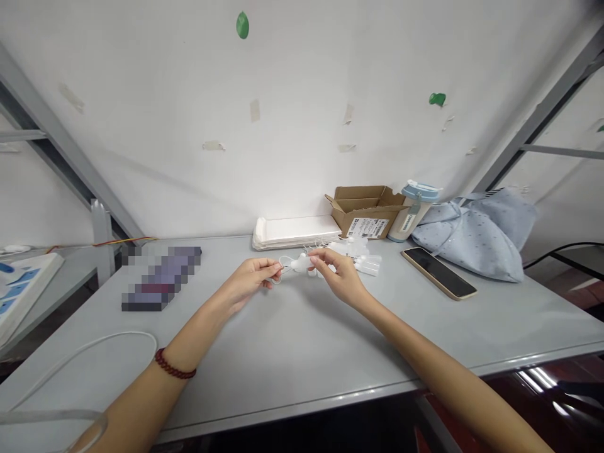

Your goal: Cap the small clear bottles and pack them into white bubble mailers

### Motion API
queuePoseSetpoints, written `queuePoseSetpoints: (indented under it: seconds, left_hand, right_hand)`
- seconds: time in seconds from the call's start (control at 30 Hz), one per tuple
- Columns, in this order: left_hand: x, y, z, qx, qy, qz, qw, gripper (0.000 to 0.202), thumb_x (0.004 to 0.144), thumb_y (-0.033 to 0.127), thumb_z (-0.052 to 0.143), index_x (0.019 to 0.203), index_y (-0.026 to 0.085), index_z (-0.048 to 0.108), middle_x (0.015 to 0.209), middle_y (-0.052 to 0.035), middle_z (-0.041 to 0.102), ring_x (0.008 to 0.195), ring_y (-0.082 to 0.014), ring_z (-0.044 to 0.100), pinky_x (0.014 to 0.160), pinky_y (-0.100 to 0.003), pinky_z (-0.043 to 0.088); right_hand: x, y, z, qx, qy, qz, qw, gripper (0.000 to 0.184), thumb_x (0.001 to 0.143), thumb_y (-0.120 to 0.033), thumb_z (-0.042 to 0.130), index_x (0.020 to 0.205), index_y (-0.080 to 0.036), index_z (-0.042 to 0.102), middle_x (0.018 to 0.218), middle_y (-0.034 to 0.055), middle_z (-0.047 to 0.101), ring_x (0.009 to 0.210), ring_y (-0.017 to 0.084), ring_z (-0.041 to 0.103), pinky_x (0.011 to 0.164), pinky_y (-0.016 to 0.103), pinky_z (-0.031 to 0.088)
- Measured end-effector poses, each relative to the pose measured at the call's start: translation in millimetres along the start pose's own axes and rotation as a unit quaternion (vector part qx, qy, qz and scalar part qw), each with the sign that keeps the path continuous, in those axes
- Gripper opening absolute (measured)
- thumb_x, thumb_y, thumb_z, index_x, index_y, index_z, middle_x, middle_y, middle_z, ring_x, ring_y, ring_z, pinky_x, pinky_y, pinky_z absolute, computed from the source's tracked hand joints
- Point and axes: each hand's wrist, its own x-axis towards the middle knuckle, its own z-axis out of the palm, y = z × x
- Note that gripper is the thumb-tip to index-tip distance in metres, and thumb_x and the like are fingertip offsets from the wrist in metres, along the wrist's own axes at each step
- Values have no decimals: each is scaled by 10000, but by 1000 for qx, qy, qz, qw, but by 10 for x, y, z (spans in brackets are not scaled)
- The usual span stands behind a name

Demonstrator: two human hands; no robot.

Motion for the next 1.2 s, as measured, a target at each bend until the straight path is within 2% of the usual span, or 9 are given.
queuePoseSetpoints:
  seconds: [0.47,0.63,0.8,0.97,1.2]
  left_hand:
    - [-1,-21,-10,4,-13,0,1000,267,743,408,617,677,150,593,755,-31,539,719,-137,481,634,-265,376]
    - [2,-38,20,20,-2,-7,1000,283,724,421,633,660,149,586,727,-16,531,687,-129,471,633,-265,379]
    - [43,-115,28,-17,32,-13,999,297,709,436,659,695,144,604,728,-20,550,672,-124,484,635,-264,391]
    - [67,-139,48,-73,43,2,996,327,680,438,695,784,131,649,838,-74,614,754,-150,533,684,-280,422]
    - [34,-95,78,-67,50,-3,997,321,676,434,695,758,127,648,814,-62,608,695,-126,507,649,-268,405]
  right_hand:
    - [-8,6,-5,-6,-3,-11,1000,222,879,-332,452,863,-182,615,688,10,638,680,127,544,547,211,373]
    - [-26,46,61,-8,-10,-17,1000,239,882,-344,443,861,-177,613,674,13,625,665,128,552,520,209,364]
    - [-52,49,131,-8,22,-9,1000,219,874,-335,455,871,-177,606,692,24,642,677,137,566,509,216,365]
    - [-52,49,135,8,50,-3,999,237,880,-354,451,917,-183,611,744,37,667,728,154,620,551,233,399]
    - [-50,80,139,11,60,-2,998,236,878,-366,464,922,-183,606,724,22,662,731,158,643,581,240,412]
